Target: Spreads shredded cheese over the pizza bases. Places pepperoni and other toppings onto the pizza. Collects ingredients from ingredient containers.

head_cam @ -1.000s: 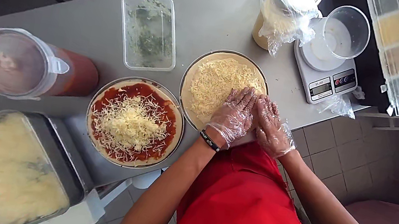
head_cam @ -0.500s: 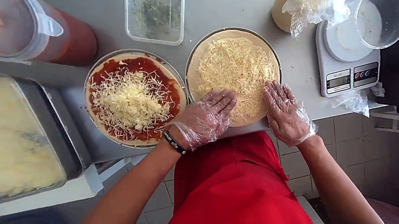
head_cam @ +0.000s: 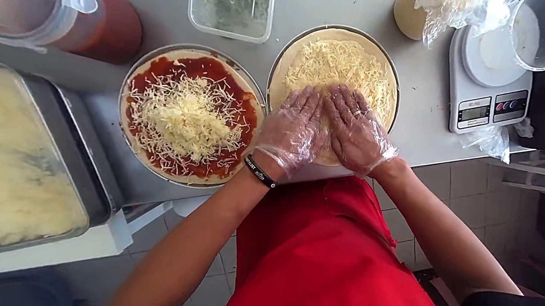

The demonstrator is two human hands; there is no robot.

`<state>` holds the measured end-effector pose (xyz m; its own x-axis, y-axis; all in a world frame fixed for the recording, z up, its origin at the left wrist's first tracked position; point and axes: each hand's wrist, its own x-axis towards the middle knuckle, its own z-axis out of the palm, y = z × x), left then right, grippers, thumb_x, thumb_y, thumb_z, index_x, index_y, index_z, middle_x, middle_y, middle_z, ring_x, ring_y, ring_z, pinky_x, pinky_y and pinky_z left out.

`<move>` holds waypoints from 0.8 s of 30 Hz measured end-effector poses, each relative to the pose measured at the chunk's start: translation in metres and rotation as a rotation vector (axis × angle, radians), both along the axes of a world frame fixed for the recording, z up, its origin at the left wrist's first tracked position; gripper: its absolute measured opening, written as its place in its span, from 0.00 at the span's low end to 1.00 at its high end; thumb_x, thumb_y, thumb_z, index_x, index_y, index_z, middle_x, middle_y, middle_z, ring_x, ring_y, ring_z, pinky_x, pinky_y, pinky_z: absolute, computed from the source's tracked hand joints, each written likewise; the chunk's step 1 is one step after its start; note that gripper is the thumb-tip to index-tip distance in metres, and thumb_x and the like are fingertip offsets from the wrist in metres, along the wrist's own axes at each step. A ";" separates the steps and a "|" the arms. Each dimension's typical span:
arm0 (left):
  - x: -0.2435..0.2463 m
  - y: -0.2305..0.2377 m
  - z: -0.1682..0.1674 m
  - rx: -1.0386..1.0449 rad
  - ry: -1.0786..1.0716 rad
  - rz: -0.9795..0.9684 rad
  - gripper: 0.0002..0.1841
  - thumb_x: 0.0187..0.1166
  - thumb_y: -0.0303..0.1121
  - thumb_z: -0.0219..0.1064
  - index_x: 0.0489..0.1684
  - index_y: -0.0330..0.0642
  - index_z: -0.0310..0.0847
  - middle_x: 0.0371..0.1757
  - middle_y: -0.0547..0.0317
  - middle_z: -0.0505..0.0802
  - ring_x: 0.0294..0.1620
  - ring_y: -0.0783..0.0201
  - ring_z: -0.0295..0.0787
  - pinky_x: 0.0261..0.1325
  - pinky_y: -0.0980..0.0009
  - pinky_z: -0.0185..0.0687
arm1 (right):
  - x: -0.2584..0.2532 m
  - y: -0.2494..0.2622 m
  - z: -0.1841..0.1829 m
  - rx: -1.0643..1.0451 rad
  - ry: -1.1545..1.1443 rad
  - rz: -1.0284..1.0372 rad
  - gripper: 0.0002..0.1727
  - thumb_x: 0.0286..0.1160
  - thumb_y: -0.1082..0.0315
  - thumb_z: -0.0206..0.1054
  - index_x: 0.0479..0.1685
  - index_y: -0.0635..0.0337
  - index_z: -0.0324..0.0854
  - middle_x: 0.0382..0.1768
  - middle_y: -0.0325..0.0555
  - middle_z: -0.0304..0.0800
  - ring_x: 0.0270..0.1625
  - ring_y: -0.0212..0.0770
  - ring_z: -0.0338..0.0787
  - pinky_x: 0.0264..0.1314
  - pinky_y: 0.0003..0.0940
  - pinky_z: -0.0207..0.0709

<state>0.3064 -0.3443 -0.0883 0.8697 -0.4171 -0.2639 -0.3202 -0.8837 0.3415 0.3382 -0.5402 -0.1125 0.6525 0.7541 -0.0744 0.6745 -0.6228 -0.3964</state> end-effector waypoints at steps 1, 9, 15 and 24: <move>-0.003 0.004 -0.002 -0.023 -0.049 -0.004 0.33 0.89 0.43 0.45 0.86 0.26 0.63 0.89 0.34 0.68 0.92 0.41 0.58 0.93 0.45 0.45 | -0.002 -0.001 0.002 -0.004 0.001 0.010 0.37 0.83 0.60 0.42 0.90 0.72 0.57 0.90 0.65 0.58 0.95 0.58 0.54 0.96 0.58 0.37; -0.045 0.004 -0.017 -0.215 -0.216 -0.048 0.33 0.89 0.47 0.43 0.82 0.29 0.71 0.85 0.40 0.75 0.88 0.44 0.67 0.90 0.46 0.54 | -0.050 -0.039 0.011 0.032 -0.011 -0.011 0.35 0.83 0.58 0.43 0.86 0.71 0.65 0.88 0.62 0.64 0.93 0.56 0.59 0.96 0.57 0.43; -0.059 -0.003 -0.029 -0.268 -0.225 -0.053 0.33 0.89 0.47 0.45 0.83 0.29 0.69 0.87 0.42 0.74 0.89 0.46 0.65 0.91 0.46 0.51 | -0.074 -0.039 0.001 0.076 -0.031 -0.049 0.33 0.86 0.59 0.43 0.85 0.70 0.67 0.88 0.62 0.64 0.93 0.57 0.58 0.96 0.58 0.42; -0.078 0.019 -0.015 -0.203 -0.411 0.154 0.29 0.87 0.41 0.46 0.79 0.28 0.73 0.84 0.41 0.78 0.88 0.45 0.67 0.91 0.47 0.54 | -0.069 -0.022 0.001 0.118 -0.051 -0.082 0.33 0.86 0.58 0.43 0.84 0.71 0.69 0.87 0.62 0.65 0.93 0.57 0.60 0.95 0.59 0.43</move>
